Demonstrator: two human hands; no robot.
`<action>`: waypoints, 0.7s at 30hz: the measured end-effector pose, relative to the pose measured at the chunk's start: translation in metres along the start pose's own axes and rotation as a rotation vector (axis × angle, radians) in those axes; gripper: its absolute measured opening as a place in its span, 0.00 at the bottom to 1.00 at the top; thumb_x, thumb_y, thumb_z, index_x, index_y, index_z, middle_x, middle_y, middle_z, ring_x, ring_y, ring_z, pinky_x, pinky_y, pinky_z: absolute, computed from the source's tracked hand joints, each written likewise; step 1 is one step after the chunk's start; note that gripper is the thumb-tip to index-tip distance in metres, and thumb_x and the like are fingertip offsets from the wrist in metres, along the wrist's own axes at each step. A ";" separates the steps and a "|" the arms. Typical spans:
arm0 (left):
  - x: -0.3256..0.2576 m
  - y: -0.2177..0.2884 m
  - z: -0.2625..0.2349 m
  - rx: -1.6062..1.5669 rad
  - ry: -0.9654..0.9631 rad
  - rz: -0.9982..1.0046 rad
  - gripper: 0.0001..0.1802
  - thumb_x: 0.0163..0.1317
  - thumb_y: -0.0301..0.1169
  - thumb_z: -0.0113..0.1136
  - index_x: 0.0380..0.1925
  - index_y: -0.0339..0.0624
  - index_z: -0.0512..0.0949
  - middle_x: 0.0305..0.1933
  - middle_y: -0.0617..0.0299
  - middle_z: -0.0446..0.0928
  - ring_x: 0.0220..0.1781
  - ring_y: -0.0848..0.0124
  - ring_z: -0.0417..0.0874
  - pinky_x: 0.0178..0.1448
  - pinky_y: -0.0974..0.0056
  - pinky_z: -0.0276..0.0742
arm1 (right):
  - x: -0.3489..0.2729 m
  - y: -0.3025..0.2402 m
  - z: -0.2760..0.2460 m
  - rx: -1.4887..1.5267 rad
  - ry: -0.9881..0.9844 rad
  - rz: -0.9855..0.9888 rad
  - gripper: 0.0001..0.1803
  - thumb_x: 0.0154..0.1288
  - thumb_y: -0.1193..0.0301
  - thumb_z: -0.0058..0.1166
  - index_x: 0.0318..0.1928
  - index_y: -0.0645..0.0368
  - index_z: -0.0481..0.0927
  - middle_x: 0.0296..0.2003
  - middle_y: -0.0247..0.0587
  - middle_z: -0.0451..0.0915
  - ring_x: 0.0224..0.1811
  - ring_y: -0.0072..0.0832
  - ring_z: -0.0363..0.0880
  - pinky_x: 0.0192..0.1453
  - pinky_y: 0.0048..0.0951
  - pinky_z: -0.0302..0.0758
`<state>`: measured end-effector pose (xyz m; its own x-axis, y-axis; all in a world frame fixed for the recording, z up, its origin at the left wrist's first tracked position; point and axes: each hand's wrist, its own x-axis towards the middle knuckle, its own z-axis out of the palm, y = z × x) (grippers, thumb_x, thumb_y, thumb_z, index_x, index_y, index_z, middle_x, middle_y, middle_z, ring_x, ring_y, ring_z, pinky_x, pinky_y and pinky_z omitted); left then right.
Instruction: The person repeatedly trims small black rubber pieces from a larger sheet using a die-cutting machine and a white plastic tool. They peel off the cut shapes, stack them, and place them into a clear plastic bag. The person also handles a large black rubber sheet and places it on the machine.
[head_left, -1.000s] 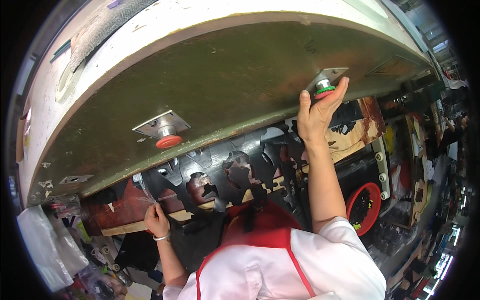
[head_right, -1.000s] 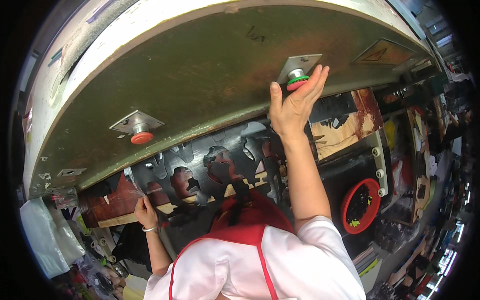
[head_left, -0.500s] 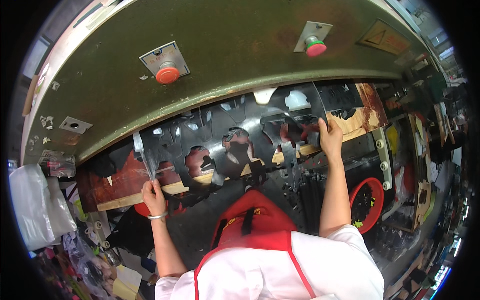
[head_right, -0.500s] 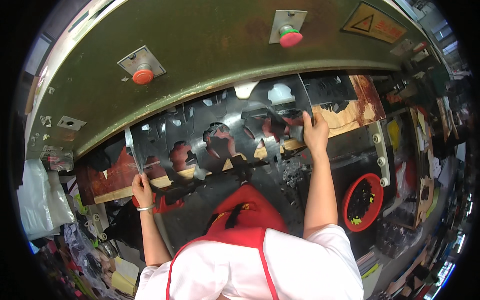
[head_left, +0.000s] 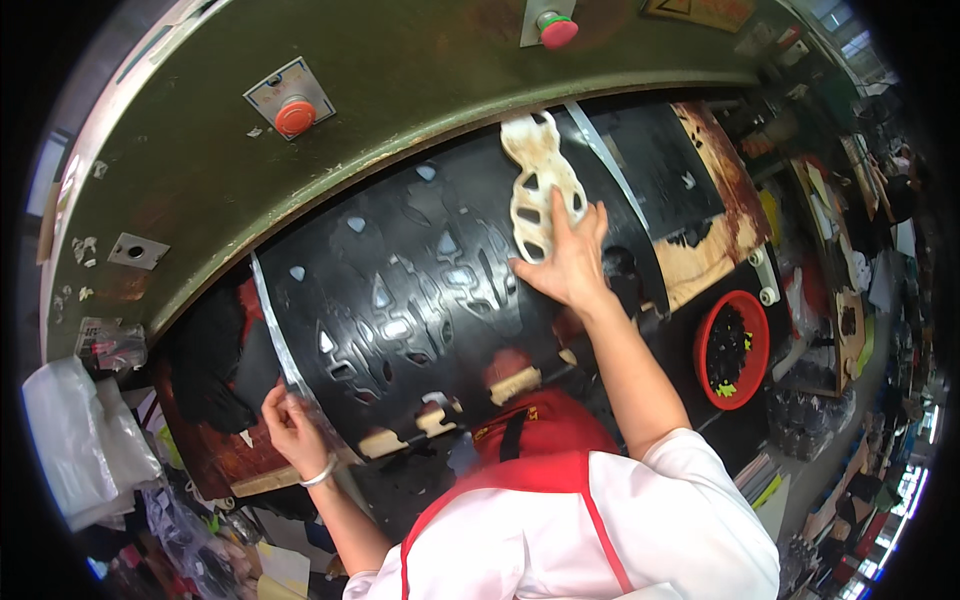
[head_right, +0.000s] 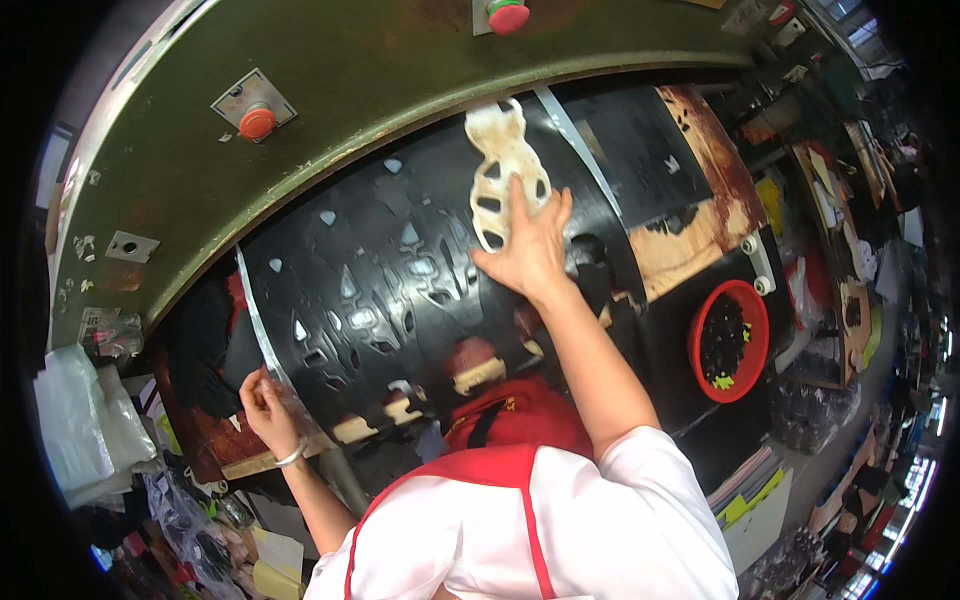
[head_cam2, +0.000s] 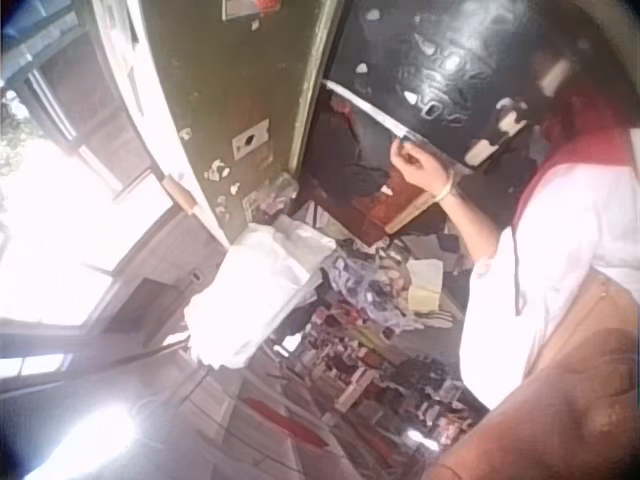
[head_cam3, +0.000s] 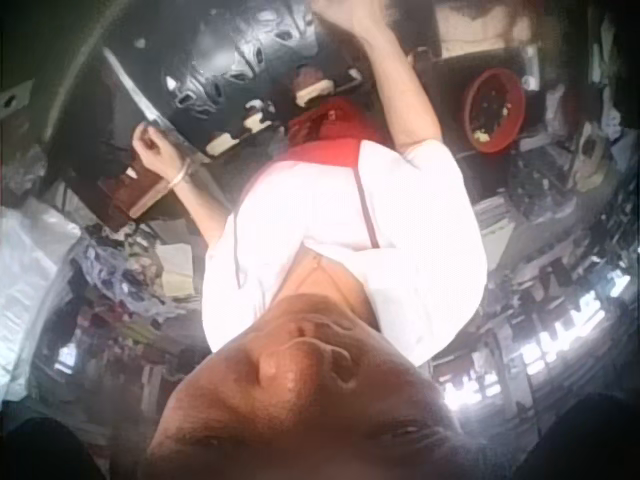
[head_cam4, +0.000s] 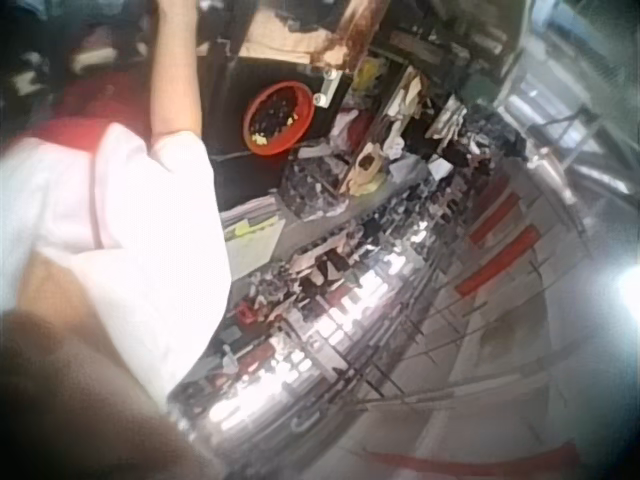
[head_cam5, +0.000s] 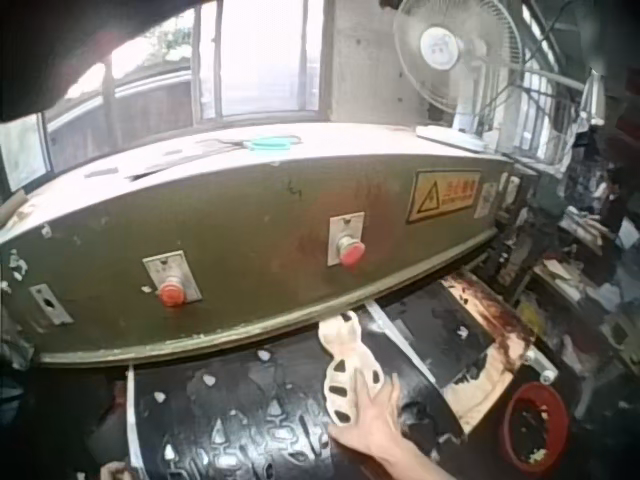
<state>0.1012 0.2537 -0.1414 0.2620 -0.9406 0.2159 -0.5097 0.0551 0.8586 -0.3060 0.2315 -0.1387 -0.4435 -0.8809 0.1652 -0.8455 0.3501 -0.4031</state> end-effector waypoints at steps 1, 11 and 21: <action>-0.006 0.018 0.008 -0.005 -0.020 -0.023 0.11 0.68 0.27 0.54 0.49 0.38 0.75 0.29 0.66 0.75 0.29 0.79 0.74 0.35 0.73 0.71 | -0.008 0.000 0.002 0.073 0.070 0.042 0.58 0.35 0.60 0.73 0.69 0.55 0.58 0.62 0.76 0.54 0.68 0.66 0.50 0.71 0.52 0.57; -0.085 0.164 0.197 -0.098 -0.755 0.852 0.21 0.48 0.32 0.69 0.44 0.43 0.78 0.35 0.60 0.75 0.37 0.61 0.76 0.42 0.60 0.70 | -0.058 0.067 -0.082 1.399 -0.190 0.324 0.57 0.43 0.83 0.68 0.73 0.57 0.49 0.52 0.47 0.75 0.48 0.30 0.77 0.49 0.28 0.76; -0.114 0.201 0.245 -0.101 -0.454 1.231 0.20 0.51 0.36 0.69 0.47 0.52 0.79 0.40 0.61 0.75 0.46 0.65 0.77 0.52 0.57 0.71 | -0.070 0.105 -0.105 1.883 -0.254 0.555 0.53 0.50 0.80 0.62 0.74 0.59 0.44 0.48 0.52 0.76 0.45 0.29 0.77 0.50 0.26 0.74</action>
<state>-0.2314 0.2902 -0.1074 -0.6334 -0.2845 0.7196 -0.1474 0.9573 0.2488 -0.3948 0.3637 -0.0983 -0.3124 -0.8897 -0.3330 0.7508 -0.0165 -0.6603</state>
